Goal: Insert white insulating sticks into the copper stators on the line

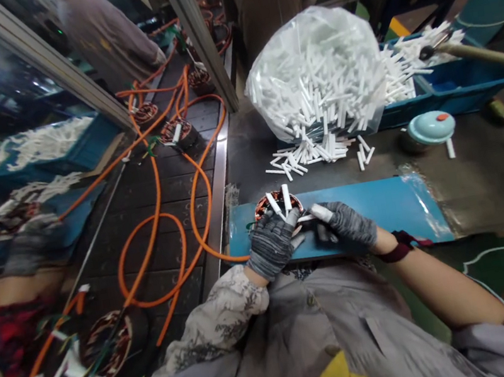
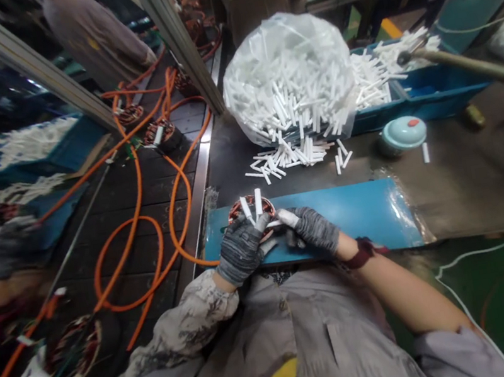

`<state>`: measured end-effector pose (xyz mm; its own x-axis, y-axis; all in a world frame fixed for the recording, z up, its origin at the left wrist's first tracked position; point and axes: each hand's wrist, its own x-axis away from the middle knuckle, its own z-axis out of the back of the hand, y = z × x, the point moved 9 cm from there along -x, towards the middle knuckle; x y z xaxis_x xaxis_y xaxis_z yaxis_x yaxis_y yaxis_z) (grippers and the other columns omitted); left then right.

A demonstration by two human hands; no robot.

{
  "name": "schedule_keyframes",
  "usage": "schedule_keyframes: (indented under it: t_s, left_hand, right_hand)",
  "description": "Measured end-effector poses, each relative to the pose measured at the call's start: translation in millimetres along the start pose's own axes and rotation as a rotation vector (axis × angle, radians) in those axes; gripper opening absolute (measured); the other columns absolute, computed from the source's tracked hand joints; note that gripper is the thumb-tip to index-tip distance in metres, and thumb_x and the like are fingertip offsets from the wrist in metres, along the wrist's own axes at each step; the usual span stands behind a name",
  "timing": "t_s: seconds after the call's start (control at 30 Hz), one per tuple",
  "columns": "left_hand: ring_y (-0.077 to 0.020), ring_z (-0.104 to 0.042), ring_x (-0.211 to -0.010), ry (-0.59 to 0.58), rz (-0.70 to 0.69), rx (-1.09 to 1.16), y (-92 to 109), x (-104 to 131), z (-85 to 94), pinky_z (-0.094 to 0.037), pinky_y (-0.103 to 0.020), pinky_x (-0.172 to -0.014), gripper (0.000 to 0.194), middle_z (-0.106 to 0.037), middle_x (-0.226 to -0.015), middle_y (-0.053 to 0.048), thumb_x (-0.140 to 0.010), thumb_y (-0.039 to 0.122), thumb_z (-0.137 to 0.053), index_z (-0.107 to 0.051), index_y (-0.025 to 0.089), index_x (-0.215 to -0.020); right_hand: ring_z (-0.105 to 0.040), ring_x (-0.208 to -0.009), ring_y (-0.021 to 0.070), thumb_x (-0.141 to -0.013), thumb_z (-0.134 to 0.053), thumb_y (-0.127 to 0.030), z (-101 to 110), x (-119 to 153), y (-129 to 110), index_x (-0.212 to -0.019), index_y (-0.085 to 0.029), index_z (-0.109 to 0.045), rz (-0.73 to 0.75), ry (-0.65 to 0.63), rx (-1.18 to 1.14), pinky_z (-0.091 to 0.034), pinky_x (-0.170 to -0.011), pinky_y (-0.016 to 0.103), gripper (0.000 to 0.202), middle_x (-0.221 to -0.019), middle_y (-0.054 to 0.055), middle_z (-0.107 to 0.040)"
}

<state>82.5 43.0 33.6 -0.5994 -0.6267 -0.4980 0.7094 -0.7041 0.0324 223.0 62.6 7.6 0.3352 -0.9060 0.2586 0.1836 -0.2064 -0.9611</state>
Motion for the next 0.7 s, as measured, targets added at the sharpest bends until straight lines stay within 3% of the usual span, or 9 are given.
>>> schedule_keyframes:
  t_s: [0.1, 0.17, 0.27, 0.37, 0.43, 0.53, 0.6, 0.7]
  left_hand:
    - [-0.0251, -0.073, -0.109, -0.017, -0.003, -0.007, 0.7, -1.1, 0.1, -0.053, -0.040, -0.107, 0.044, -0.077, -0.117, -0.012, -0.095, 0.037, -0.066, -0.065, 0.017, -0.135]
    - [-0.0259, -0.074, -0.107, -0.071, -0.003, -0.006, 2.3, -3.6, -3.1, -0.053, -0.041, -0.107, 0.048, -0.077, -0.118, -0.013, -0.094, 0.036, -0.067, -0.063, 0.015, -0.137]
    - [-0.0301, -0.072, -0.111, -0.243, 0.050, 0.022, 1.5, -7.0, -16.1, -0.052, -0.046, -0.109, 0.055, -0.076, -0.118, -0.016, -0.090, 0.035, -0.070, -0.061, 0.013, -0.140]
    - [-0.0361, -0.067, -0.120, -0.375, 0.193, 0.156, -6.4, -6.9, -24.5, -0.050, -0.052, -0.111, 0.060, -0.074, -0.122, -0.019, -0.087, 0.033, -0.074, -0.061, 0.014, -0.142]
    - [-0.0395, -0.066, -0.121, -0.387, 0.291, 0.281, -15.6, -5.6, -20.9, -0.050, -0.056, -0.110, 0.059, -0.073, -0.122, -0.021, -0.083, 0.031, -0.078, -0.065, 0.016, -0.139]
    - [-0.0402, -0.067, -0.120, -0.346, 0.364, 0.361, -38.5, -1.6, 0.5, -0.052, -0.057, -0.108, 0.064, -0.073, -0.125, -0.019, -0.076, 0.029, -0.084, -0.067, 0.022, -0.137]
    - [-0.0368, -0.066, -0.124, -0.302, 0.428, 0.429, -63.2, 5.3, 22.8, -0.053, -0.053, -0.108, 0.070, -0.069, -0.135, -0.014, -0.074, 0.032, -0.084, -0.062, 0.026, -0.141]
    - [-0.0337, -0.070, -0.118, -0.190, 0.734, 0.766, -114.8, 30.5, 55.4, -0.057, -0.048, -0.102, 0.075, -0.069, -0.136, -0.013, -0.075, 0.041, -0.082, -0.059, 0.022, -0.144]
  right_hand:
    - [-0.060, -0.061, 0.0144, -0.094, -0.057, -0.055, 16.1, 3.3, -10.7, -0.098, -0.018, -0.068, 0.087, 0.127, 0.091, -0.048, -0.061, 0.027, 0.039, -0.072, 0.001, -0.071]
    - [-0.064, -0.070, 0.0177, -0.094, -0.057, -0.044, 19.6, 3.7, -20.7, -0.100, -0.019, -0.068, 0.142, 0.229, 0.338, -0.048, -0.068, 0.030, 0.029, -0.083, 0.005, -0.074]
    - [-0.065, -0.079, 0.0231, -0.097, -0.049, -0.026, 4.6, 1.5, -41.4, -0.103, -0.015, -0.070, 0.250, 0.372, 0.872, -0.045, -0.076, 0.035, 0.024, -0.089, 0.012, -0.075]
    - [-0.064, -0.079, 0.0258, -0.095, -0.046, -0.015, -21.3, -2.7, -51.6, -0.101, -0.013, -0.071, 0.374, 0.370, 1.205, -0.043, -0.075, 0.037, 0.026, -0.085, 0.015, -0.073]
    - [-0.065, -0.079, 0.0254, -0.096, -0.047, -0.018, -24.8, -0.2, -52.5, -0.105, -0.014, -0.072, 0.452, 0.361, 1.199, -0.045, -0.074, 0.036, 0.026, -0.086, 0.014, -0.075]
    - [-0.071, -0.085, 0.0239, -0.101, -0.050, -0.034, -6.6, 13.6, -45.3, -0.131, -0.017, -0.064, 0.531, 0.372, 0.943, -0.054, -0.077, 0.035, 0.038, -0.097, 0.010, -0.078]
    - [-0.074, -0.087, 0.0230, -0.101, -0.051, -0.040, 11.5, 24.6, -30.9, -0.142, -0.019, -0.057, 0.523, 0.375, 0.793, -0.058, -0.077, 0.035, 0.046, -0.100, 0.008, -0.079]
    - [-0.077, -0.092, 0.0249, -0.101, -0.052, -0.046, 33.3, 41.9, -5.4, -0.136, -0.020, -0.062, 0.510, 0.424, 0.756, -0.062, -0.082, 0.038, 0.045, -0.109, 0.010, -0.079]
